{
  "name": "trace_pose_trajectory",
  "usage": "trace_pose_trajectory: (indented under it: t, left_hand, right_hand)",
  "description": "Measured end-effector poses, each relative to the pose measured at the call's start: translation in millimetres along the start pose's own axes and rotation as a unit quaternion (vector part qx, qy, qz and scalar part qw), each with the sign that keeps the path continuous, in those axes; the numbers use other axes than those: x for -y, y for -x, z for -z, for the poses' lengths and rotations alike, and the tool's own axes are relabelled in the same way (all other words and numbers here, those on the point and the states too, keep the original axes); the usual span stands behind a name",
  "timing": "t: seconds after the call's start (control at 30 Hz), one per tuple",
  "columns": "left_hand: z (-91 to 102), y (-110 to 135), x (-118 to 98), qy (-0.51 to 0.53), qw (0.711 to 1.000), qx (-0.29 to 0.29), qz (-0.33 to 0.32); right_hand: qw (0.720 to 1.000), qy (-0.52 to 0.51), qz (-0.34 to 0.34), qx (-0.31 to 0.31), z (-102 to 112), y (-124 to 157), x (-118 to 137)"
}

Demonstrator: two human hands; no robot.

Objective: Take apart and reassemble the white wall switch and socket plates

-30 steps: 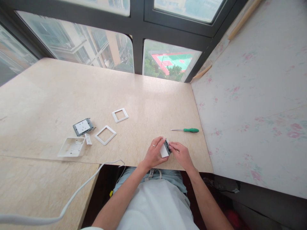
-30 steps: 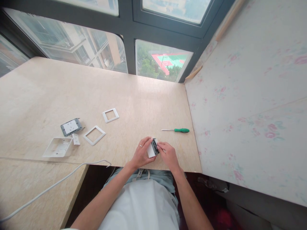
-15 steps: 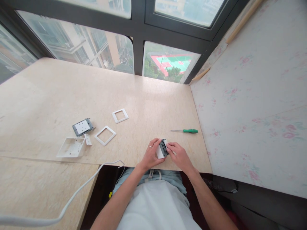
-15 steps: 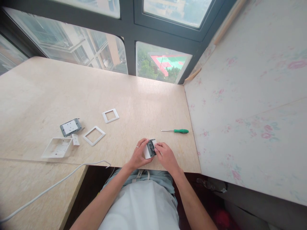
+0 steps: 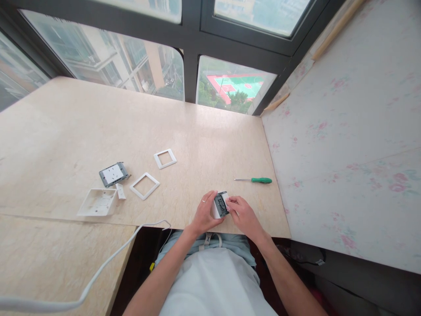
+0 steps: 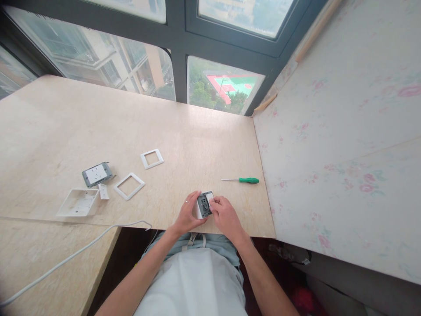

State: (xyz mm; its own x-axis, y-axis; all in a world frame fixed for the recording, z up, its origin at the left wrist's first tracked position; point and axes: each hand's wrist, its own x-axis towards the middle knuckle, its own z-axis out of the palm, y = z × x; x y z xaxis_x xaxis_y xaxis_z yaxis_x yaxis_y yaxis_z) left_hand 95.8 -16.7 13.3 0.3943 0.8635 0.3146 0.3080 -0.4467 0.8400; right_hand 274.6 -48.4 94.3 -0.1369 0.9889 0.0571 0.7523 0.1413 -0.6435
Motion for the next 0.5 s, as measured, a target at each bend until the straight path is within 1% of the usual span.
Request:
trace_pose_trajectory:
  t: [0.1, 0.23, 0.37, 0.5]
  left_hand:
    - [1.3, 1.2, 0.9, -0.005, 1.000, 0.002, 0.008]
    - [2.4, 1.4, 1.5, -0.008, 1.000, -0.002, 0.016]
    - [4.0, 0.4, 0.8, -0.007, 1.000, 0.007, 0.030]
    - [4.8, -0.3, 0.0, 0.000, 0.999, 0.005, 0.035]
  right_hand:
    - [1.000, 0.004, -0.004, -0.003, -3.1, 0.1, 2.6]
    - [0.999, 0.026, -0.010, -0.022, -10.4, 2.9, -2.4]
    - [0.999, 0.039, 0.003, -0.017, -15.9, 5.2, -8.3]
    - [0.997, 0.079, 0.020, -0.010, -17.3, 5.0, -6.8]
